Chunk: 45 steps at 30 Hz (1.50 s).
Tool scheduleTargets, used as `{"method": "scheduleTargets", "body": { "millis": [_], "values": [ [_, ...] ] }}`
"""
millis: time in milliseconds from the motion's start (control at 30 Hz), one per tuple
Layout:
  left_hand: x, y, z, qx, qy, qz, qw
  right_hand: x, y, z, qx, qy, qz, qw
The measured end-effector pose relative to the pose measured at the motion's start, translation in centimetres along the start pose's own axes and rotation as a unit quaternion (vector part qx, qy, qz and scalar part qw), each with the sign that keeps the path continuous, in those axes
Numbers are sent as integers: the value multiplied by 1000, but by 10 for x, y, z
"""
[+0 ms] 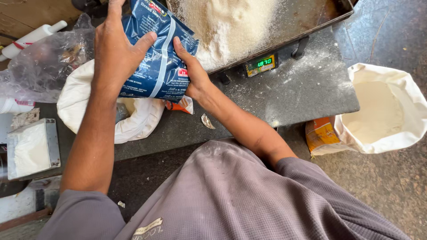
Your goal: The person scoops white granular material from a large sack onto a digital scale using a metal scoop. They then pour contents from an orange packet and a white plastic container onto the scale, followed by a blue packet. The person adjusts the pile on the scale with their hand.
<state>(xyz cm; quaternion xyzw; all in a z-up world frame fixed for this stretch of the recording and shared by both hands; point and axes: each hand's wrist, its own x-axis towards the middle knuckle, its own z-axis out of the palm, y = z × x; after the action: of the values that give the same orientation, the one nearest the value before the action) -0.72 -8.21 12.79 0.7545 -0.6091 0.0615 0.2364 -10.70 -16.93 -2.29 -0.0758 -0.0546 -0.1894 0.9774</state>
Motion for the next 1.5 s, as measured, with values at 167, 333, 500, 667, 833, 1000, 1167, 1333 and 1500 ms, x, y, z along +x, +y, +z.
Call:
{"method": "scheduleTargets", "body": {
  "millis": [167, 333, 500, 667, 833, 1000, 1167, 1333, 1500],
  "values": [
    [-4, -20, 2, -33, 13, 31, 999, 6, 6, -7, -39, 72, -27, 996],
    [-11, -41, 9, -86, 40, 48, 994, 18, 10, 0, -65, 124, -51, 989],
    [-12, -62, 22, -96, 55, 45, 993, 24, 10, 2, -98, 188, -73, 975],
    [-11, -67, 14, -124, 54, 5, 991, 30, 7, 5, -73, 109, -57, 990],
    [-19, -67, 9, -138, 60, 46, 987, 31, 8, -2, -64, 101, -36, 992],
    [-24, -72, 12, -151, 56, 10, 987, 34, 15, -10, -111, 121, -60, 985],
    [-29, -73, 11, -157, 54, -13, 986, 35, 21, -9, -71, 119, -54, 989],
    [-32, -72, 11, -154, 52, -37, 986, 35, 18, -5, -81, 128, -54, 987],
    [-32, -70, 14, -167, 52, -17, 984, 33, 14, -8, -116, 133, -76, 981]
  ]
}}
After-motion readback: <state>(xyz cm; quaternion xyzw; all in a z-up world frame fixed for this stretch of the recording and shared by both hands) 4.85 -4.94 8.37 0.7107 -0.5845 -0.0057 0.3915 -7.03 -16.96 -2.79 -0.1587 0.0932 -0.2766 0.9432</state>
